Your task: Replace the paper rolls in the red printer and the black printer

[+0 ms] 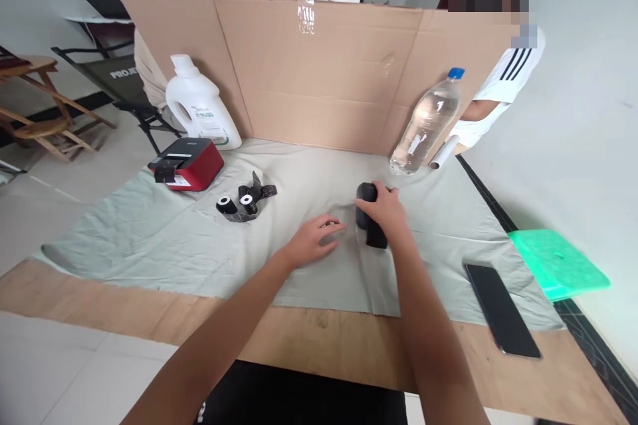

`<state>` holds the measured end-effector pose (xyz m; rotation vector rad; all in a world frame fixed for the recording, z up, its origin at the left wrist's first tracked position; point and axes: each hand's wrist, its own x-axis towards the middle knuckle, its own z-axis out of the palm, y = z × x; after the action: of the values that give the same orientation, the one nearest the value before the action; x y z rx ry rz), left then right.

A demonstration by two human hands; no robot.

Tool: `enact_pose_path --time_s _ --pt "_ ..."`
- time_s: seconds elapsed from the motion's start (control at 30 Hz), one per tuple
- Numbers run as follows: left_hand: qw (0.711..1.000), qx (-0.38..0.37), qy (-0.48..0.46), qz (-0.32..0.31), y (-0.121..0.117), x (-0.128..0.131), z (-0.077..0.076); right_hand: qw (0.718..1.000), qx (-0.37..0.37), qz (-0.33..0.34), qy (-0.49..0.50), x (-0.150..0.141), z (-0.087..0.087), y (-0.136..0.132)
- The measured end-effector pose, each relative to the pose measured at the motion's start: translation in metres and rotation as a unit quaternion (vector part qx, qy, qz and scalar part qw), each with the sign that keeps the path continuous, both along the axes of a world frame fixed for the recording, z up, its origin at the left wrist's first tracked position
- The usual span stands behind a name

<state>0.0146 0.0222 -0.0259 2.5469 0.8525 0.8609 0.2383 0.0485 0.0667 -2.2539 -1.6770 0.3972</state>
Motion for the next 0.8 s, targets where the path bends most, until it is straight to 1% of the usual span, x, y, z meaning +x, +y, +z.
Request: enact_pose_path --time_s 0.1,0.17,0.27,0.33,0.4,0.5,0.67,0.8 --pt "0.998 -0.049 0.031 0.014 0.000 0.000 -0.001 0.998 0.043 -0.039 -0.012 0.060 -0.007 0.007" --pt "0.997 -0.061 0.045 0.013 0.000 0.000 -0.001 0.996 0.045 -0.071 -0.033 0.099 -0.014 0.011" --pt "0.997 -0.071 0.043 0.012 -0.001 0.001 -0.001 0.994 0.013 -0.103 -0.034 0.144 -0.024 0.017" --pt "0.996 -0.074 0.042 0.012 -0.001 0.001 0.000 0.993 -0.012 -0.117 -0.017 0.164 -0.028 0.020" --pt "0.996 -0.074 0.045 0.011 0.000 0.001 0.000 0.992 -0.022 -0.125 -0.009 0.176 -0.031 0.022" --pt "0.996 -0.074 0.052 0.014 0.000 0.001 0.000 0.992 -0.016 -0.125 -0.021 0.184 -0.033 0.025" --pt "0.996 -0.078 0.040 0.013 0.000 0.001 0.000 0.991 -0.009 -0.124 -0.044 0.180 -0.036 0.030" --pt "0.996 -0.083 0.042 0.012 0.001 0.001 -0.001 0.990 0.000 -0.127 -0.057 0.176 -0.040 0.027"
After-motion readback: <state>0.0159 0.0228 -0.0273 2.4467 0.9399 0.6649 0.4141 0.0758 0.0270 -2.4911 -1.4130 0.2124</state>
